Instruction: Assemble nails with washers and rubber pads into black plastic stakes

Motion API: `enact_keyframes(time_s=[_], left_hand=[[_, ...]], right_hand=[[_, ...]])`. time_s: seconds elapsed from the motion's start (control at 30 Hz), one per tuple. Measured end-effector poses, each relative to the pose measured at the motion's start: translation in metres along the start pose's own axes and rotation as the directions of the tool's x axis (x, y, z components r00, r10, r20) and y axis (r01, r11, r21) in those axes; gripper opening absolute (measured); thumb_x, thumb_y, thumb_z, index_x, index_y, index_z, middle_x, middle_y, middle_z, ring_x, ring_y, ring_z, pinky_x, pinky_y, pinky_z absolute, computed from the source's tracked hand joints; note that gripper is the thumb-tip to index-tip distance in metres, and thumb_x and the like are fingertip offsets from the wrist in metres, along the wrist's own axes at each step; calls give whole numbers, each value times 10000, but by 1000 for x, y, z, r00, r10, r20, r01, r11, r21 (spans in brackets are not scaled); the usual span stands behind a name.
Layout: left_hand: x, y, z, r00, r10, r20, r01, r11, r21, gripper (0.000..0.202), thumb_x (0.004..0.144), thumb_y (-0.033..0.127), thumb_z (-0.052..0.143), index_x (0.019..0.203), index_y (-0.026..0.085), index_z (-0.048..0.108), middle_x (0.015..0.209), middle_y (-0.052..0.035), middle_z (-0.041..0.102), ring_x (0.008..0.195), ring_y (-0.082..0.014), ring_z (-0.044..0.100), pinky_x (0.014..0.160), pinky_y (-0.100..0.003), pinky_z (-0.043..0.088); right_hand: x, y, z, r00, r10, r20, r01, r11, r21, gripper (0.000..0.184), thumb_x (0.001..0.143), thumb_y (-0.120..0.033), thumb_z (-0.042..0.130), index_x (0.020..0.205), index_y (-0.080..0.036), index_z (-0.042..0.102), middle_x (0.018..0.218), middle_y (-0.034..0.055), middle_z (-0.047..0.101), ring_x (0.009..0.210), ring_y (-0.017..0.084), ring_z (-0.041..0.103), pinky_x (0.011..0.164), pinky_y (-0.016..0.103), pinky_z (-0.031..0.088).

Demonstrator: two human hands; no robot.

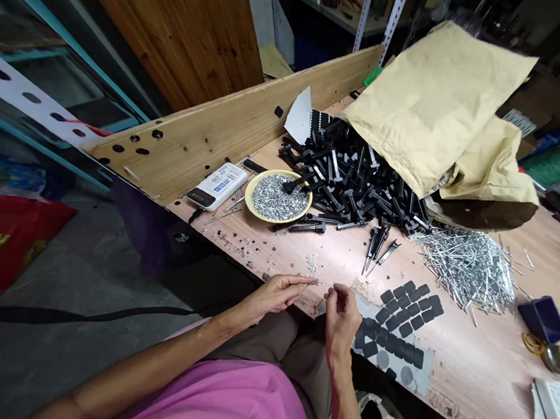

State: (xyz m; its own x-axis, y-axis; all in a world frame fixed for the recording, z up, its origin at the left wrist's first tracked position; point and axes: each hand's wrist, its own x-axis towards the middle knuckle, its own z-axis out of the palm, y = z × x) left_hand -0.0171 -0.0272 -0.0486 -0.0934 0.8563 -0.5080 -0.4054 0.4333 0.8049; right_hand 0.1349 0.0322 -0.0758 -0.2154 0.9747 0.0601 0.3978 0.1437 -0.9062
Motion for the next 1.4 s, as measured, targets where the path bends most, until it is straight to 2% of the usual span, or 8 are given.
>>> enact_keyframes(time_s=[0.1, 0.2, 0.43, 0.6, 1.07, 1.17, 1.27, 1.4], left_hand=[[10, 1, 12, 998, 55, -28, -54, 998, 43, 439, 764, 323, 565, 1135, 100, 637, 525, 72, 370, 471, -54, 280, 440, -194, 192], [16, 1, 21, 999, 43, -4, -43, 998, 56, 381, 755, 289, 578, 1075, 105, 671, 506, 69, 388, 470, -61, 290, 450, -198, 221], [21, -1, 30, 994, -71, 84, 70, 997, 16, 357, 774, 276, 575, 1088, 126, 652, 492, 89, 356, 432, -47, 256, 438, -178, 253], [20, -1, 30, 993, -40, 115, 41, 999, -8, 367, 790, 303, 568, 1098, 117, 642, 513, 86, 357, 445, -43, 266, 436, -171, 257], [18, 2, 32, 987, -28, 160, 28, 1000, 1, 438, 789, 281, 550, 1191, 115, 598, 502, 93, 356, 412, -29, 224, 400, -165, 183], [18, 2, 33, 987, -28, 160, 27, 1000, 9, 428, 797, 294, 539, 1185, 127, 604, 503, 92, 361, 400, -27, 224, 390, -164, 164], [18, -1, 34, 991, 9, 137, -9, 1000, 1, 472, 788, 335, 554, 1207, 120, 587, 500, 92, 361, 410, -35, 255, 397, -164, 199], [19, -4, 36, 989, 108, 100, -110, 994, 14, 506, 776, 333, 559, 1219, 89, 575, 518, 87, 339, 458, -48, 302, 448, -179, 294]], right_hand=[[20, 4, -2, 993, 108, 36, -114, 970, 216, 243, 735, -411, 625, 809, -181, 605, 734, 43, 699, 625, 180, 678, 660, 334, 568], [22, 8, -1, 990, 132, 50, -141, 951, 276, 247, 730, -420, 635, 759, -177, 601, 738, 49, 696, 629, 178, 674, 667, 341, 568], [13, 9, -5, 995, -49, -90, 53, 998, 39, 250, 791, -408, 571, 898, -182, 575, 805, 54, 690, 737, 177, 666, 670, 308, 541], [12, 9, -7, 984, -171, -53, 170, 985, -38, 239, 842, -368, 530, 1005, -195, 498, 855, 75, 706, 781, 189, 685, 652, 313, 548], [11, 7, -11, 981, -183, -62, 185, 982, 38, 211, 853, -338, 535, 984, -206, 437, 856, 74, 719, 812, 182, 692, 688, 307, 553], [12, 13, -13, 941, -325, -93, 314, 943, -113, 173, 859, -320, 530, 983, -208, 489, 872, 74, 716, 800, 194, 695, 694, 328, 560], [15, 17, -17, 873, -488, -1, 471, 841, -266, 131, 877, -267, 498, 983, -223, 561, 904, 72, 717, 821, 202, 693, 727, 344, 561], [20, 12, -23, 795, -598, 96, 591, 732, -340, 186, 891, -201, 476, 1006, -227, 620, 935, 69, 716, 886, 203, 680, 777, 345, 553]])
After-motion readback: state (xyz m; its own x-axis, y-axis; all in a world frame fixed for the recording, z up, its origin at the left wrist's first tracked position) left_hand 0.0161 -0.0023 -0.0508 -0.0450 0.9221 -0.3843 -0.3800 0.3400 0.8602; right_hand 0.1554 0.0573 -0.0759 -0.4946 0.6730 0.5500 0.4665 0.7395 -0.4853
